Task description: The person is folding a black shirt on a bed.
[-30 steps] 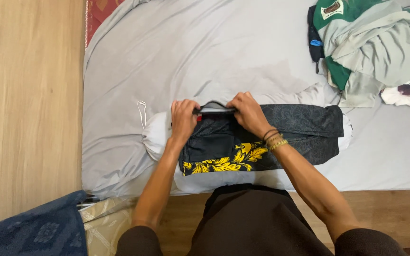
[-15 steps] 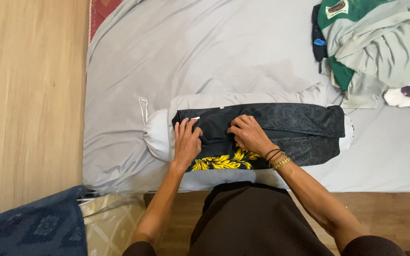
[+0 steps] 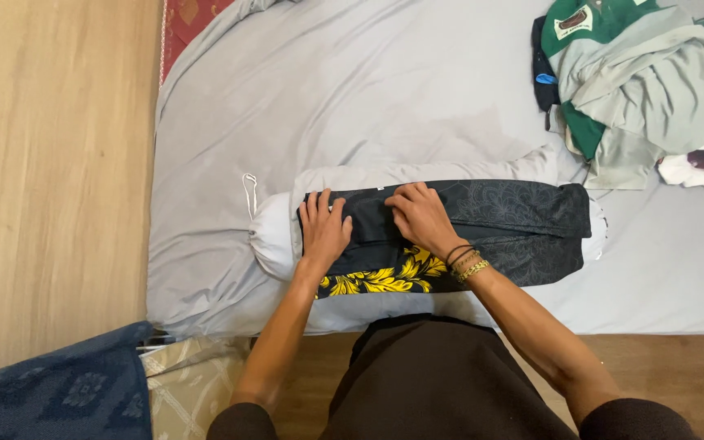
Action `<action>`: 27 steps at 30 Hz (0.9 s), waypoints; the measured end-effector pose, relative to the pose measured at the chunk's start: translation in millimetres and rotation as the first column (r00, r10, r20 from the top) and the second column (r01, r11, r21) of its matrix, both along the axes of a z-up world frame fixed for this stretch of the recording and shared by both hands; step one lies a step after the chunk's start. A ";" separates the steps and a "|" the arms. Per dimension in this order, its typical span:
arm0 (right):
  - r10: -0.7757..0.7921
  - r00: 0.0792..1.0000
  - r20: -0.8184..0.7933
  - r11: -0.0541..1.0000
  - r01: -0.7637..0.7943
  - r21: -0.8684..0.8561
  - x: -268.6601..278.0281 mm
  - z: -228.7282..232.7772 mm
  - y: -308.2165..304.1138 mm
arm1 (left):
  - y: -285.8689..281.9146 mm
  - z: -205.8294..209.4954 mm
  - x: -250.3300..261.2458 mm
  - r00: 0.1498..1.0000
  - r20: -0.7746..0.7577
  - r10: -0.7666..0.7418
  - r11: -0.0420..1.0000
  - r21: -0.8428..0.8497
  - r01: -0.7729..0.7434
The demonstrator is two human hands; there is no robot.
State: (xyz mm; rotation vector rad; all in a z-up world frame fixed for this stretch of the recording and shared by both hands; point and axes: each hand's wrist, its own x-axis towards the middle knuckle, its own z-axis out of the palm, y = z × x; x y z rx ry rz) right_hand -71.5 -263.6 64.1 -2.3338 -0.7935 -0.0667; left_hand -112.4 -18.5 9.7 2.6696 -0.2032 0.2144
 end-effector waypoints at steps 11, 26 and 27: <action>-0.143 0.959 -0.245 0.960 0.074 -0.271 33.0 -29.5 2.3 | 16.2 -30.6 41.5 0.991 -0.130 0.004 0.987 0.161 0.018; -0.286 0.952 -0.112 0.957 0.289 0.010 54.2 1.9 3.7 | 6.2 45.7 55.4 0.983 0.166 0.073 0.994 -0.088 -0.059; -0.287 0.951 -0.115 0.957 0.290 0.008 50.1 1.6 1.8 | 6.5 45.9 47.8 0.984 0.163 0.071 0.994 -0.089 -0.058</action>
